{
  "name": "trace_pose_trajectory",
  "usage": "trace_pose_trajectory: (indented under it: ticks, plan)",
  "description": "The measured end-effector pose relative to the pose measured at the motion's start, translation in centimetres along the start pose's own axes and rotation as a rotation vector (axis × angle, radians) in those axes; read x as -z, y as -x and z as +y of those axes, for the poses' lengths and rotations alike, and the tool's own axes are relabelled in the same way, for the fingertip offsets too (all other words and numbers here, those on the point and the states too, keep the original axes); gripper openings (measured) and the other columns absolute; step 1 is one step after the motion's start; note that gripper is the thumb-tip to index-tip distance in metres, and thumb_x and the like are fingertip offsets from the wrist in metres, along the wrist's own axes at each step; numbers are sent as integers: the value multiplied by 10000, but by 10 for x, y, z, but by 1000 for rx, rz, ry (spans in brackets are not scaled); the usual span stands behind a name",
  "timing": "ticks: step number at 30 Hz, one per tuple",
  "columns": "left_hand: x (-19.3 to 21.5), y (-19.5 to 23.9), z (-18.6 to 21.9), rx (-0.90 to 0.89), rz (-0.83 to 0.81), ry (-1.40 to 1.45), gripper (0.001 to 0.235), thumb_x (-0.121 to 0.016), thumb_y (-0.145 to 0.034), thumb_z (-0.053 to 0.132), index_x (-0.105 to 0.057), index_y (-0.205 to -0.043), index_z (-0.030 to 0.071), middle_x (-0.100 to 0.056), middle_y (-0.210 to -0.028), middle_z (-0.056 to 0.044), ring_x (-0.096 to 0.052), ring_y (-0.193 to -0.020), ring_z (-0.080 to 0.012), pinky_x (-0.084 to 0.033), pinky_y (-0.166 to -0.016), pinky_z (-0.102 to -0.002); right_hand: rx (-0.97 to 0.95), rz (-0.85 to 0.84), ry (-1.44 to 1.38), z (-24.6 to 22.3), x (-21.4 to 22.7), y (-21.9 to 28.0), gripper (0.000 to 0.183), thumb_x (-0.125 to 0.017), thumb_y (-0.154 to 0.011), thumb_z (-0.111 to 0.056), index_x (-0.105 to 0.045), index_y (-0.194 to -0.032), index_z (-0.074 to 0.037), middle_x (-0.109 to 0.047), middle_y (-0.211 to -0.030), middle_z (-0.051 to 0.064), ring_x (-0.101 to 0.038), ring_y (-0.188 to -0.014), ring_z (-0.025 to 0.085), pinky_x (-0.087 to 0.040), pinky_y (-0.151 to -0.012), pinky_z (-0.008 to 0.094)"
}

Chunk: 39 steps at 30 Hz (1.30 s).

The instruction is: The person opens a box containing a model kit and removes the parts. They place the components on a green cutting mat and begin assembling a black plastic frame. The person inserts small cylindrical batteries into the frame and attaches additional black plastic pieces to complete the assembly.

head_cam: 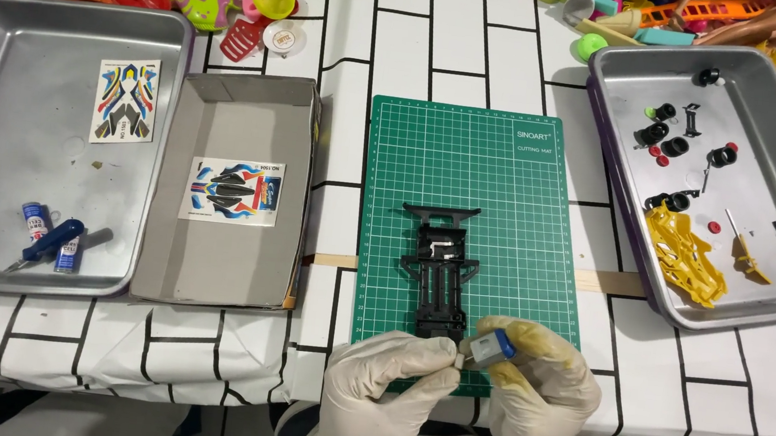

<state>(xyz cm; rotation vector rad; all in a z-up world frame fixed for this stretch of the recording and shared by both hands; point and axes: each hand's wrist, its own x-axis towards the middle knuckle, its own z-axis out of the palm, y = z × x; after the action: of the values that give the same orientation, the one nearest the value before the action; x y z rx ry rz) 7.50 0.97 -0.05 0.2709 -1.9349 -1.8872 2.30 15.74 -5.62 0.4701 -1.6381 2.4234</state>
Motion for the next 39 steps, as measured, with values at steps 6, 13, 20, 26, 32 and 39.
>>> trace_pose_trajectory:
  ticks: [6, 13, 20, 26, 32, 39]
  plan:
    - [-1, -4, -2, -89, 0, 1, 118, -849, -791, 44, -797, -867, 117, -826, -898, -52, -811, -844, -184, -697, -786, -302, -29, 35, 65, 4, 4, 3, 378, -713, -807, 101, -679, -1171, 2, -724, -1080, 271, -763, -955, 348, -698, -751, 383]
    - [-1, -7, -5, -197, -127, 196, 255, -800, -874, -6, -747, -1113, 67, -782, -1005, -91, -766, -867, -202, -675, -785, -311, -42, -31, -27, -1, 8, -2, 399, -707, -829, 116, -680, -1207, -10, -744, -1077, 213, -762, -964, 371, -671, -882, 462]
    - [2, -8, -14, -408, -136, 26, 223, -890, -820, 118, -758, -991, 171, -803, -922, -10, -733, -743, -166, -595, -714, -301, -79, -138, -99, -12, -3, -16, 277, -666, -907, 84, -683, -1177, 28, -714, -892, 179, -697, -736, 299, -658, -705, 430]
    - [7, -15, 1, -315, -141, -18, 172, -888, -812, 103, -755, -912, 141, -776, -864, 39, -661, -673, -129, -551, -689, -291, -98, -153, -91, -16, -7, -19, 256, -739, -882, 20, -720, -1136, 41, -738, -956, 152, -699, -696, 241, -650, -777, 445]
    - [11, -10, -17, -359, -155, 2, 465, -903, -811, 114, -730, -1242, 147, -687, -866, 41, -636, -769, -157, -557, -731, -298, -279, -13, 3, 9, 22, -2, 376, -737, -751, 185, -726, -1088, 18, -752, -1169, 254, -747, -1122, 382, -644, -977, 477]
    - [14, -24, -14, -468, -295, 150, 482, -823, -940, 3, -636, -1379, 65, -461, -766, -24, -502, -625, -169, -451, -609, -305, -154, -108, 132, -8, 4, -14, 207, -791, -776, 45, -760, -981, 40, -773, -991, 230, -773, -830, 292, -688, -709, 345]
